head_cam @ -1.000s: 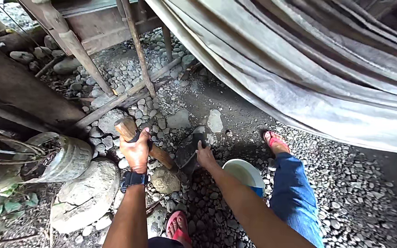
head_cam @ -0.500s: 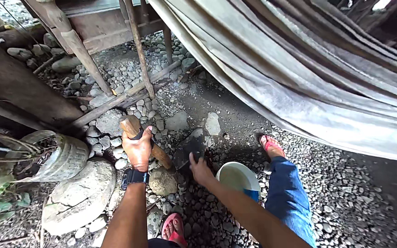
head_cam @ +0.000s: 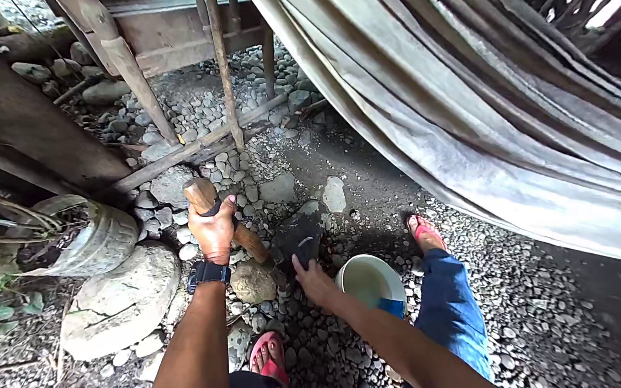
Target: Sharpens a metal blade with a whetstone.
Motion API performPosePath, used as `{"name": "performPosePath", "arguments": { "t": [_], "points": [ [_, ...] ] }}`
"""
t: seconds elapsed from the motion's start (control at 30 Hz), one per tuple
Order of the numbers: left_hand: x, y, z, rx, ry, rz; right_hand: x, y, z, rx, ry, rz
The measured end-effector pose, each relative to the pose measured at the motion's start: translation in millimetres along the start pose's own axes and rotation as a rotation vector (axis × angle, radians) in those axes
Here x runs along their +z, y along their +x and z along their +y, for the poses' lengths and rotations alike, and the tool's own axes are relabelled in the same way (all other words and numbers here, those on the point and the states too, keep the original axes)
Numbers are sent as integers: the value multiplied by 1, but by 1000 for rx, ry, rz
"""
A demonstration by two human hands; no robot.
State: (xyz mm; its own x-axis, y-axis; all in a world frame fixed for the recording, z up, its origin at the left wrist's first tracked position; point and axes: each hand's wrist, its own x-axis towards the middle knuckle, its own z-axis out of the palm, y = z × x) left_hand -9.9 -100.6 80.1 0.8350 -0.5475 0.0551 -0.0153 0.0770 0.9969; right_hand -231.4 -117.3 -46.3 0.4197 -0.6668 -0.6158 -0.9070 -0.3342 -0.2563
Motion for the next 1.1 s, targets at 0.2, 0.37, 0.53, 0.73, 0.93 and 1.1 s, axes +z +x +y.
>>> {"name": "performPosePath", "arguments": {
  "t": [0.2, 0.37, 0.53, 0.73, 0.93, 1.1],
  "points": [
    [-4, -1, 3, -18, -40, 1, -47, 52, 4, 245, 68, 140],
    [-10, 11, -10, -48, -65, 41, 1, 2, 4, -33, -50, -18],
    [-16, 10, -14, -52, -98, 48, -51, 57, 11, 190, 23, 152],
    [-12, 9, -18, -86, -41, -29, -2, 8, 16, -7, -79, -25],
    [-1, -2, -3, -78, -11, -103, -34, 34, 23, 128, 26, 77],
    [3, -6, 15, -32, -43, -80, -52, -9, 30, 149, 356, 222]
  ]
}}
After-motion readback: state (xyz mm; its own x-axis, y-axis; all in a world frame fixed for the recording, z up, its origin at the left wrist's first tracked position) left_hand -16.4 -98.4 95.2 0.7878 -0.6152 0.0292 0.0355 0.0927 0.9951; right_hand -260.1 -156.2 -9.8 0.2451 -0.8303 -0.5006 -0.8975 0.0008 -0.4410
